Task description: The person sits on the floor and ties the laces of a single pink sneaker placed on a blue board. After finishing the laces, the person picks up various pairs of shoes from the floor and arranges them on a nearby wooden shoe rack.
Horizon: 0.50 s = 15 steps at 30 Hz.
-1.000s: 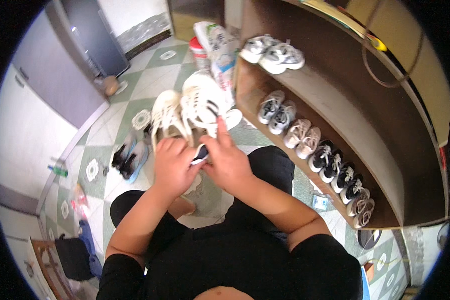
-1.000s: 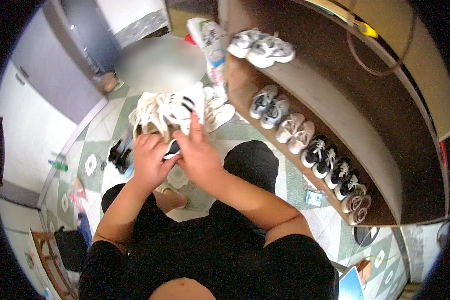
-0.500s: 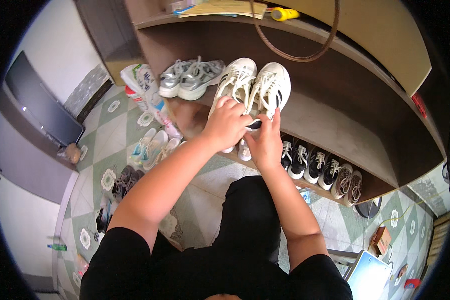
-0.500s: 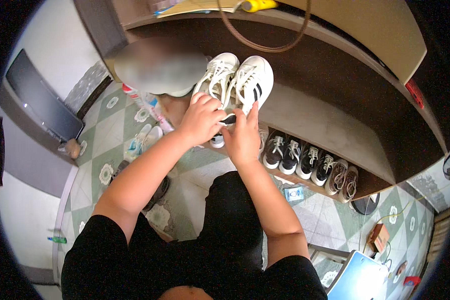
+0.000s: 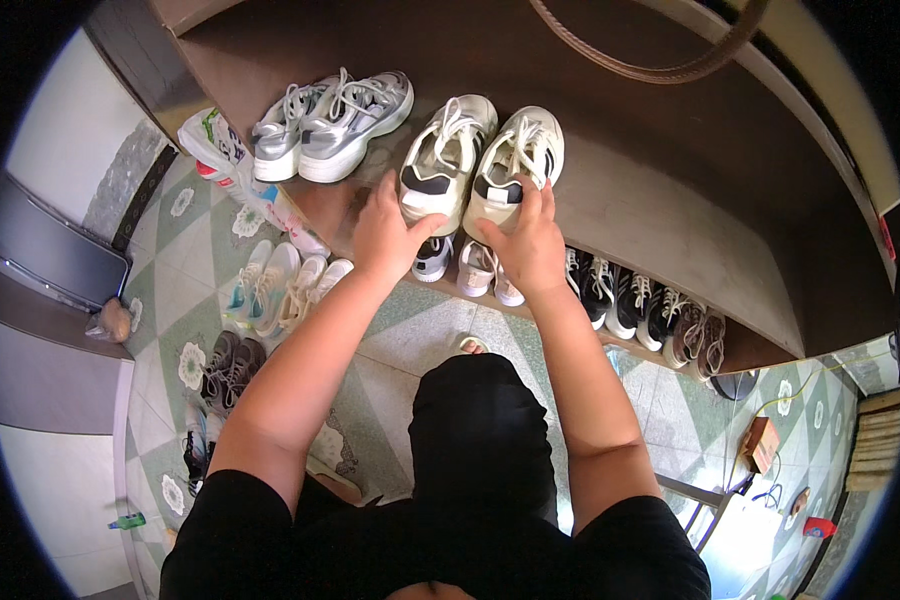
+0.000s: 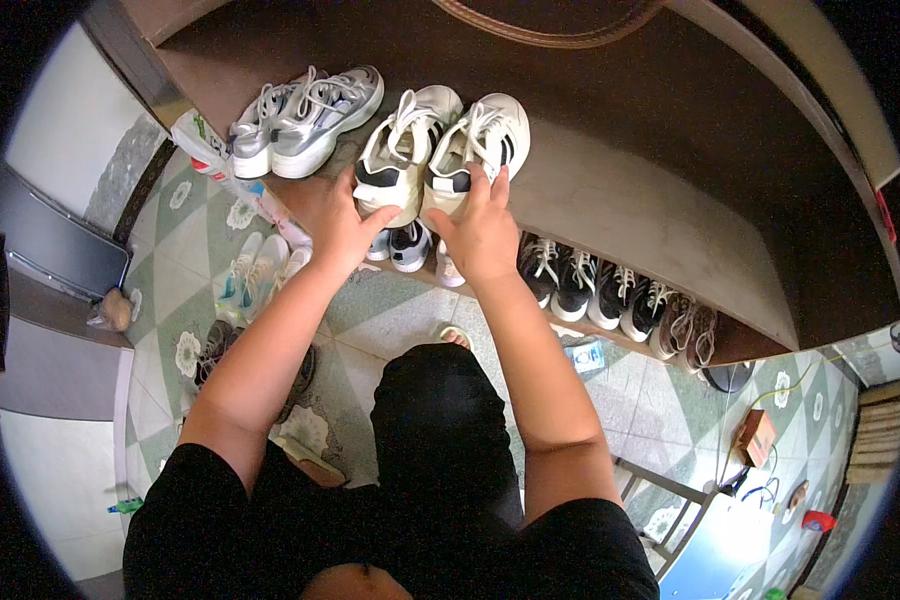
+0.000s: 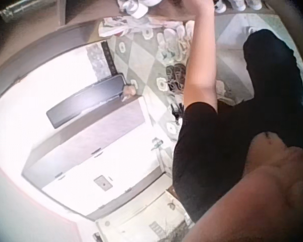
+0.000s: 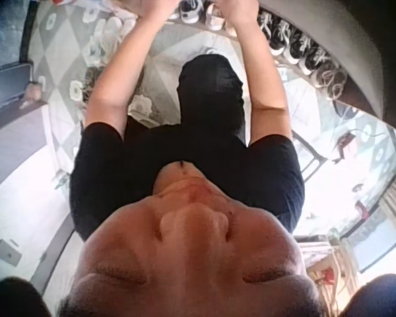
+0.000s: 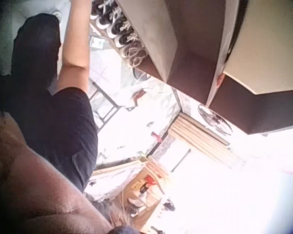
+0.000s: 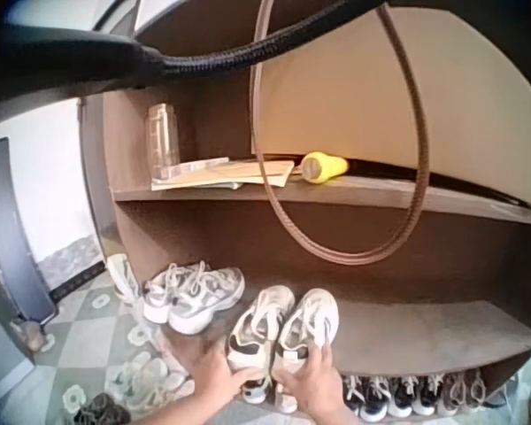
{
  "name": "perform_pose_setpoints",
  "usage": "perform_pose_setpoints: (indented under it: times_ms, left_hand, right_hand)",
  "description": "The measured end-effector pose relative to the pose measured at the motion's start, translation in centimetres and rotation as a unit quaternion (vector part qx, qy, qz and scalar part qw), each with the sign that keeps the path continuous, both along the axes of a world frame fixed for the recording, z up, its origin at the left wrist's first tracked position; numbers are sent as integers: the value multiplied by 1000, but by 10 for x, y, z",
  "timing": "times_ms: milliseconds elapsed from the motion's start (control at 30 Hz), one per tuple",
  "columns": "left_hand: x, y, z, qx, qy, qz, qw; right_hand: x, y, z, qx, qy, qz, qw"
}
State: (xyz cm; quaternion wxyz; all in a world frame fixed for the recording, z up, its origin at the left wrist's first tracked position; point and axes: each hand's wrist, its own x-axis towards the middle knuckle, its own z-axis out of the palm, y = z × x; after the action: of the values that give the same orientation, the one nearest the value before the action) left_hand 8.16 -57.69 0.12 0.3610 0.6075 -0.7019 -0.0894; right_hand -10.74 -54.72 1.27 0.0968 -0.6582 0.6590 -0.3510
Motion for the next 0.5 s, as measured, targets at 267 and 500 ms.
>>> perform_pose_setpoints:
  times_ms: [267,500]
  left_hand:
    - [7,-45,21,34,-32,79,996]
    - [79,-31,-54,-109,188,-54,975]
  right_hand:
    - [35,-57,1,-20,7,-14,1000]
    - [48,-73,-26,-76,57,-25,995]
